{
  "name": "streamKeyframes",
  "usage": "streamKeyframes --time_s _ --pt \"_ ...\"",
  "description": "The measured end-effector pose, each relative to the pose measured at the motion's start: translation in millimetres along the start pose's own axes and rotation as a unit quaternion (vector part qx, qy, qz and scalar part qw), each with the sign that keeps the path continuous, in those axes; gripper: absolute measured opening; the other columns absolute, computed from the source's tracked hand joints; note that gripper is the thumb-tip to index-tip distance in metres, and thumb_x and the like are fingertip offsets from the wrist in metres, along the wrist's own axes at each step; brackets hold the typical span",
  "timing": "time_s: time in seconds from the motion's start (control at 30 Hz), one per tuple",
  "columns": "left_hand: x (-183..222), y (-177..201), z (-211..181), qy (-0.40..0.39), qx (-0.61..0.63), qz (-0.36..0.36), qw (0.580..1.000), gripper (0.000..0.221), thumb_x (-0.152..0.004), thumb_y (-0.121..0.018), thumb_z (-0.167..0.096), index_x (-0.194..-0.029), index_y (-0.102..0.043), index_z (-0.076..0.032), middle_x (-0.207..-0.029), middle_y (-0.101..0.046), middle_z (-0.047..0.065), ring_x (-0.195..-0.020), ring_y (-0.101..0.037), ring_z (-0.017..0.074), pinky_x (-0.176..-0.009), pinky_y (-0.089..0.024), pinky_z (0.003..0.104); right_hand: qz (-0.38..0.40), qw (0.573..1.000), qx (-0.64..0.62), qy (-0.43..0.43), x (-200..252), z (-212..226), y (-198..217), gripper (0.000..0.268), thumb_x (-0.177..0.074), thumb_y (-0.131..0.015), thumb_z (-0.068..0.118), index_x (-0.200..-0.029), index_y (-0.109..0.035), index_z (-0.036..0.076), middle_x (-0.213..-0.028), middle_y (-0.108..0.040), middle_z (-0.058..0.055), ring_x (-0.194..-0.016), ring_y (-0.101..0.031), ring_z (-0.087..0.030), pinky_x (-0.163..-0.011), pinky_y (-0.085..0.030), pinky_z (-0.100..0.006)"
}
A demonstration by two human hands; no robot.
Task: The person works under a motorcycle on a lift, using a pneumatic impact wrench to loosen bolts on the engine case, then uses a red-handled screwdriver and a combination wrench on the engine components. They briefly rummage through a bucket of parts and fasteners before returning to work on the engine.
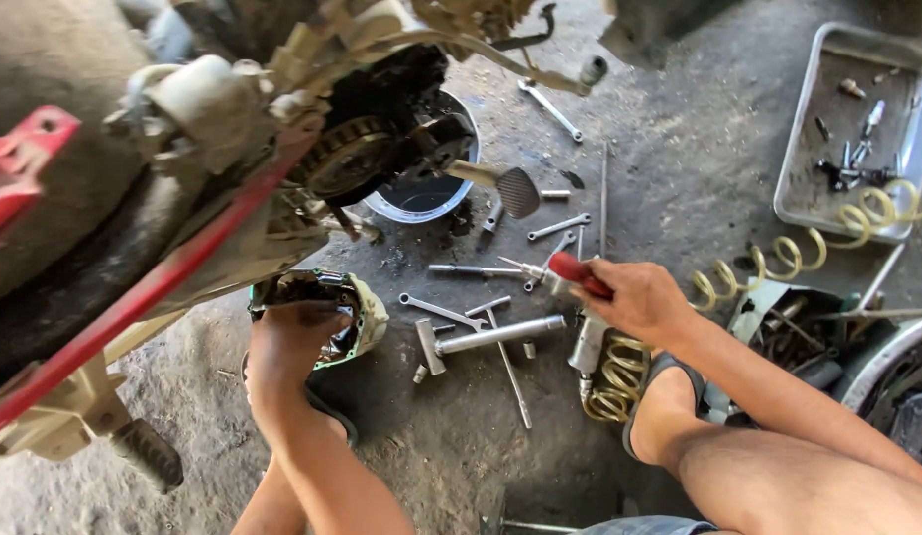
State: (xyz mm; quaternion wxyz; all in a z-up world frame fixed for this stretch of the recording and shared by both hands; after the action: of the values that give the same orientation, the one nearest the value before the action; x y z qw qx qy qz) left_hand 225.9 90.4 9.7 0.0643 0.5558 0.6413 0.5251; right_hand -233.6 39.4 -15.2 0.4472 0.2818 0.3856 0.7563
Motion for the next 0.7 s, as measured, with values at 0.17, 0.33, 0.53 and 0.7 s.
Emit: streamKeyframes --time_s 0.17,0.33,0.53,0.7 --pt "12.2 -2.6 -73.3 -0.013 -0.070 -0.014 0.997 0.041 -0.076 -0.086 -0.038 -0.108 -0.081 -0.013 -0.098 -0.080 0.009 -0.091 -0.077 0.0247 -0.080 -0.058 0.039 -0.029 0.999 -0.018 -0.032 27.5 -28.2 12.5 0.034 -0.087 -0.076 0.036 -0.089 -0.062 0.006 -0.074 -0.067 -0.017 -0.071 -0.067 -0.040 -0.062 -0.052 -0.048" --pt "18.3 -33.2 -118.9 -0.031 -0.101 -0.015 0.994 0.042 -0.084 -0.081 -0.047 -0.111 -0.079 -0.015 -0.092 -0.080 0.010 -0.083 -0.075 0.0241 -0.076 -0.056 0.039 -0.044 0.992 -0.052 -0.106 48.5 -47.8 23.0 0.038 -0.087 -0.078 0.038 -0.093 -0.066 0.003 -0.077 -0.068 -0.018 -0.069 -0.067 -0.037 -0.061 -0.053 -0.043" --pt "42.3 -120.3 -175.8 -0.127 -0.019 0.148 0.981 0.039 -0.090 -0.071 -0.044 -0.113 -0.077 -0.013 -0.092 -0.080 0.014 -0.078 -0.071 0.0342 -0.069 -0.055 0.046 -0.103 0.912 -0.321 -0.233 61.7 -78.8 7.9 0.028 -0.104 -0.064 0.030 -0.107 -0.070 0.003 -0.080 -0.066 -0.005 -0.073 -0.055 -0.010 -0.066 -0.047 -0.027" --pt "44.6 -246.6 -140.8 -0.286 -0.113 0.204 0.929 0.023 -0.088 -0.070 -0.026 -0.102 -0.077 -0.009 -0.101 -0.075 0.018 -0.096 -0.070 0.0392 -0.086 -0.055 0.050 -0.136 0.803 -0.501 -0.293 67.7 -95.3 6.1 0.022 -0.104 -0.065 0.024 -0.110 -0.063 0.003 -0.087 -0.065 0.000 -0.075 -0.059 -0.008 -0.067 -0.047 -0.024"
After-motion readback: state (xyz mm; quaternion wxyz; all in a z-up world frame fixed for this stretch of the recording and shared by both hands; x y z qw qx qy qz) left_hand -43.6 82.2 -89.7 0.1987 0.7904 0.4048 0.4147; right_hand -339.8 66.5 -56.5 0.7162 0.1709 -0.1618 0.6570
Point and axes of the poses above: each hand's wrist, its own x-axis away from the middle knuckle, its own y-axis out of the back of the hand, z = x × y, the point moved 3 cm from there along -x, towards the middle knuckle
